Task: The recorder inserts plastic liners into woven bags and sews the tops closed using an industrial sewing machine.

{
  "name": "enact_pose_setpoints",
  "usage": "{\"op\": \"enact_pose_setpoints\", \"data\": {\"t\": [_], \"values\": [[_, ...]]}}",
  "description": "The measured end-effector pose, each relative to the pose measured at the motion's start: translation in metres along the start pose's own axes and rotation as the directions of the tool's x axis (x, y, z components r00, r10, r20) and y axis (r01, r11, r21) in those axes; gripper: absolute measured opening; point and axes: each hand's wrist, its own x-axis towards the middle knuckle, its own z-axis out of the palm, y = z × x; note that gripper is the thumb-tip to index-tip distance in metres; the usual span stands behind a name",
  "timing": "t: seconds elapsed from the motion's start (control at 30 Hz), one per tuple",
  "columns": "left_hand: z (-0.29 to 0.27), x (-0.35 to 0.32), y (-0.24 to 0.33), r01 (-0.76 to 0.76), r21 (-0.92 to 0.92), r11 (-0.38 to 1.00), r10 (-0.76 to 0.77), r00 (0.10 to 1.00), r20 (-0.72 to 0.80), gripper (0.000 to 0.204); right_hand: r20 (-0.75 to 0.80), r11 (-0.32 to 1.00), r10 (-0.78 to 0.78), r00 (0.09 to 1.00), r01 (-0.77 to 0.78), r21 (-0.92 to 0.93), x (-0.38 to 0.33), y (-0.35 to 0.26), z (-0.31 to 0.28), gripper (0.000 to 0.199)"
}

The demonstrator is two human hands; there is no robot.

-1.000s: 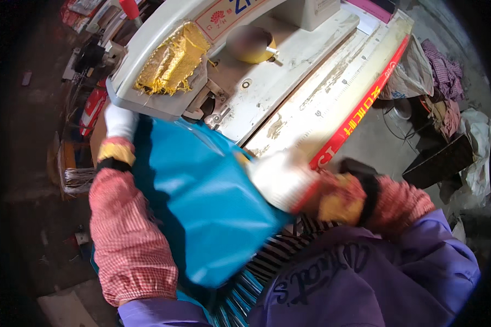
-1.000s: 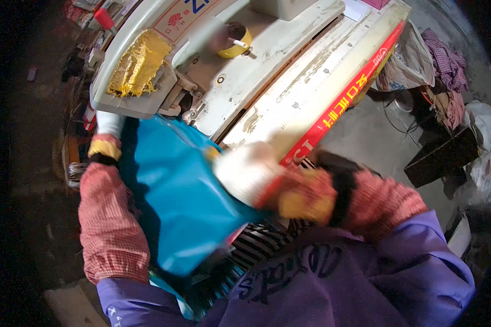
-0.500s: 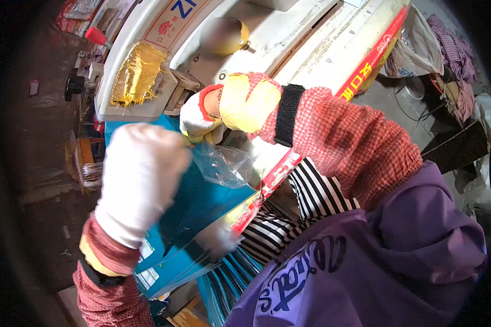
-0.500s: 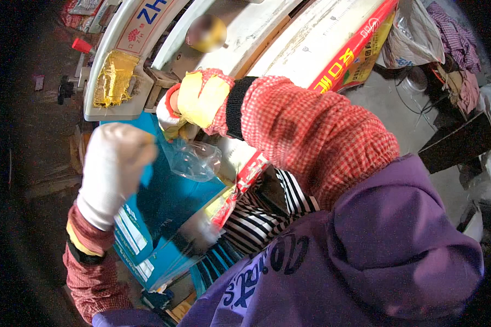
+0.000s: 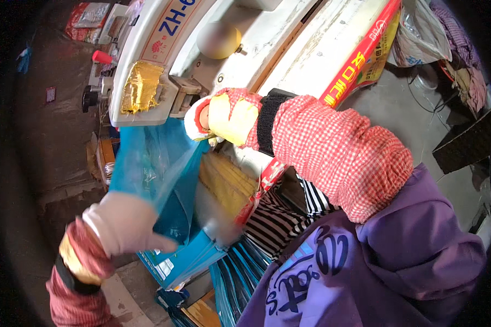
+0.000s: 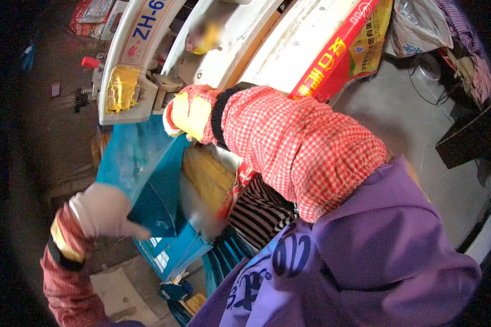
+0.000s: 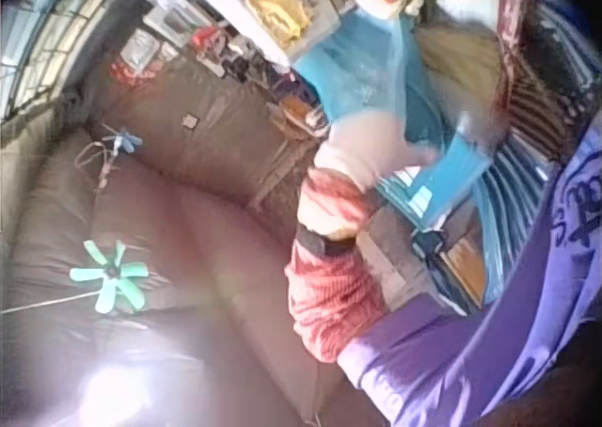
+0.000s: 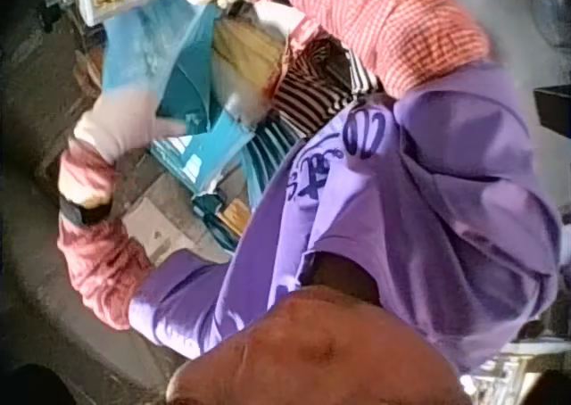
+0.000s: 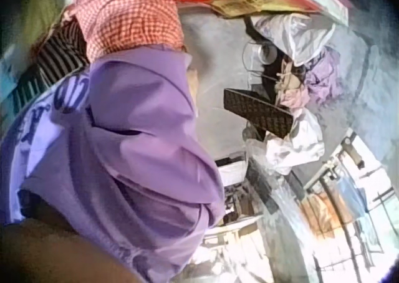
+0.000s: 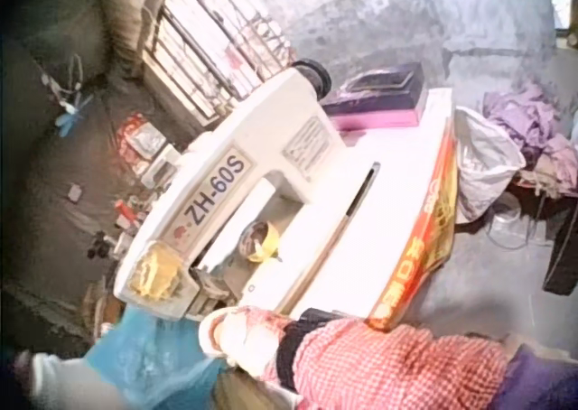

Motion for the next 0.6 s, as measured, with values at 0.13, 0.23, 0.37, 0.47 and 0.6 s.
{"op": "enact_pose_setpoints", "data": {"t": [0.13, 0.23, 0.37, 0.47, 0.6], "values": [[0.061, -0.043, 0.043, 0.104, 0.043, 0.994, -0.103, 0.995, -0.016, 0.026, 0.175, 0.954, -0.097, 0.980, 0.141, -0.265, 0.020, -0.015, 0.038, 0.015], [0.071, -0.015, 0.084, -0.338, 0.189, 0.922, 0.381, 0.882, -0.278, 0.013, 0.292, 0.814, -0.052, 0.955, 0.209, -0.542, 0.028, -0.046, 0.046, 0.013], [0.039, 0.025, 0.117, -0.598, 0.325, 0.733, 0.680, 0.653, -0.332, 0.009, 0.115, 0.428, -0.412, 0.904, 0.303, -0.852, -0.020, -0.025, 0.177, 0.015], [0.050, 0.032, 0.112, -0.579, 0.365, 0.729, 0.679, 0.546, -0.490, 0.010, 0.715, 0.944, -0.205, 0.668, 0.328, -0.036, -0.048, -0.080, 0.083, 0.022], [0.052, 0.028, 0.108, -0.645, 0.253, 0.721, 0.670, 0.557, -0.490, 0.010, -0.261, 0.936, 0.286, 0.922, -0.210, 0.284, -0.031, -0.082, -0.016, 0.026]]}}
